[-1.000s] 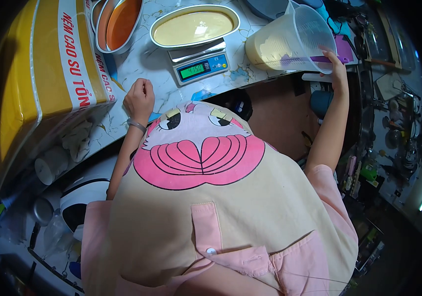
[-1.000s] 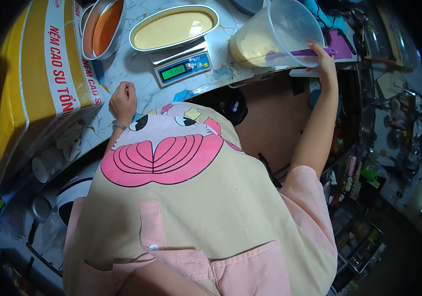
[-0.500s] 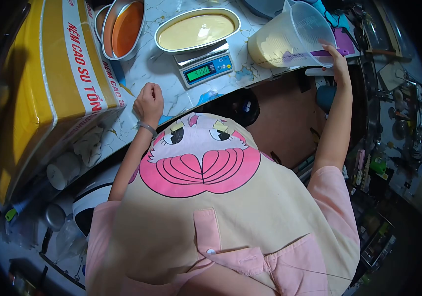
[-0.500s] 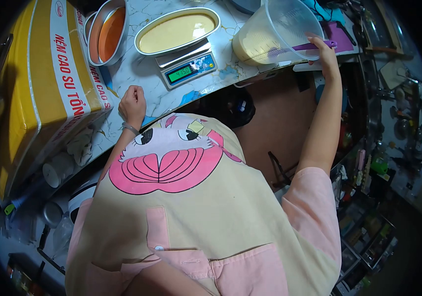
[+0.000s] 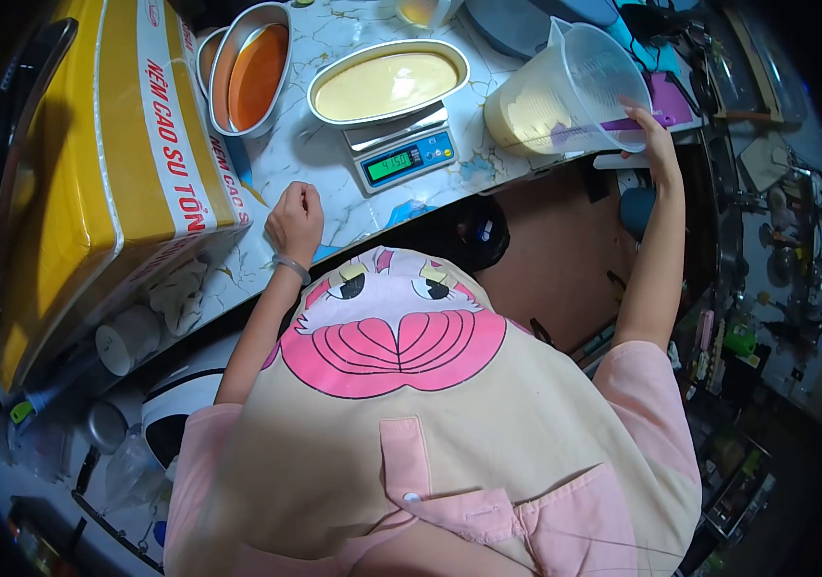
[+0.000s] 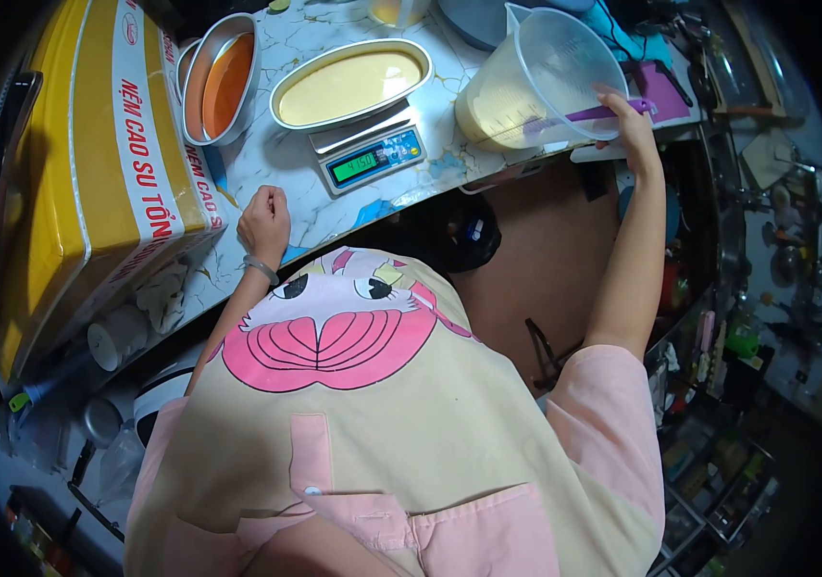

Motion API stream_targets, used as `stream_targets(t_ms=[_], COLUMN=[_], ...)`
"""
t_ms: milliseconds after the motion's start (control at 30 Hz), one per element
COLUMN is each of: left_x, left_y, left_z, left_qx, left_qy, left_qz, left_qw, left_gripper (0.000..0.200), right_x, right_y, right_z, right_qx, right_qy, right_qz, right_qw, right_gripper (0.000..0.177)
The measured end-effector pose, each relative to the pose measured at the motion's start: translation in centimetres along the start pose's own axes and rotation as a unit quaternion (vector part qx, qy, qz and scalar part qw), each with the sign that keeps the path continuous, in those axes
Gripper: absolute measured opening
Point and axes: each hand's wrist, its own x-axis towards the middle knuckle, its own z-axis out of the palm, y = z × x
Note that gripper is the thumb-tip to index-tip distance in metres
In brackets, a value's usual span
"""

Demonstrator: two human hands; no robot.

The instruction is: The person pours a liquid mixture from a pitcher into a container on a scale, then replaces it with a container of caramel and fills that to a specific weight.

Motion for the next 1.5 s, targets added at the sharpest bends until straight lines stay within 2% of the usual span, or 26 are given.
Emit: stream_targets(t_ms=[267, 400, 667, 800, 867, 933, 1000, 1067, 1167, 1267, 1333, 1400, 1433, 1500], left_x=[0.0, -0.2, -0.2, -0.2, -0.2, -0.2, -0.2, -0.2, -0.2, -0.5, -0.2, -0.2, -0.3, -0.3], left_y=[0.7, 0.9, 0.7, 0.6, 0.5, 0.3, 0.2, 0.3, 0.4, 0.4, 0.4, 0.4, 0.4, 0.3], left_z=[-0.2, -0.1, 0.1, 0.0, 0.0, 0.0, 0.0, -0.1, -0.1, -0.2, -0.2, -0.2, -0.2, -0.1], left_qx=[0.041, 0.05, 0.065, 0.057, 0.057, 0.058, 0.049, 0.045, 0.043, 0.039, 0.035, 0.024, 0.023, 0.023], left_qy=[0.015, 0.025, 0.035, 0.034, 0.029, 0.023, 0.023, 0.022, 0.021, 0.021, 0.022, 0.02, 0.018, 0.018], left_qz=[0.002, -0.005, 0.01, 0.018, 0.02, 0.023, 0.019, 0.023, 0.021, 0.017, 0.02, 0.014, 0.016, 0.004], left_qw=[0.999, 0.998, 0.997, 0.998, 0.998, 0.998, 0.998, 0.998, 0.999, 0.999, 0.999, 0.999, 0.999, 1.0], left_gripper=[0.014, 0.014, 0.013, 0.013, 0.013, 0.012, 0.012, 0.011, 0.011, 0.011, 0.011, 0.013, 0.013, 0.013], right_x=[0.0, -0.5, -0.9, -0.8, -0.2, -0.5, -1.1, -1.5, -1.0, -0.6, -1.0, -0.3, 0.2, 1.2], right_y=[-0.1, -0.8, -2.4, -5.8, -7.7, -10.1, -12.5, -14.1, -15.6, -16.6, -17.1, -16.9, -16.9, -17.2], right_z=[0.0, 0.3, 1.0, 1.9, 2.3, 3.3, 4.4, 5.1, 6.1, 6.7, 7.2, 7.6, 7.7, 7.9], right_qx=[0.003, -0.038, -0.057, -0.073, -0.142, -0.165, -0.253, -0.273, -0.379, -0.442, -0.441, -0.473, -0.473, -0.502], right_qy=[-0.024, 0.007, 0.026, 0.024, -0.031, -0.039, -0.072, -0.07, -0.086, -0.098, -0.097, -0.06, -0.058, -0.129], right_qz=[0.008, -0.007, -0.025, -0.03, -0.042, -0.063, -0.065, -0.07, -0.082, -0.096, -0.1, -0.156, -0.153, -0.095], right_qw=[1.0, 0.999, 0.998, 0.997, 0.988, 0.984, 0.962, 0.957, 0.918, 0.887, 0.887, 0.865, 0.866, 0.85], right_gripper=[0.042, 0.052, 0.053, 0.052, 0.049, 0.046, 0.046, 0.04, 0.027, 0.026, 0.025, 0.026, 0.026, 0.025])
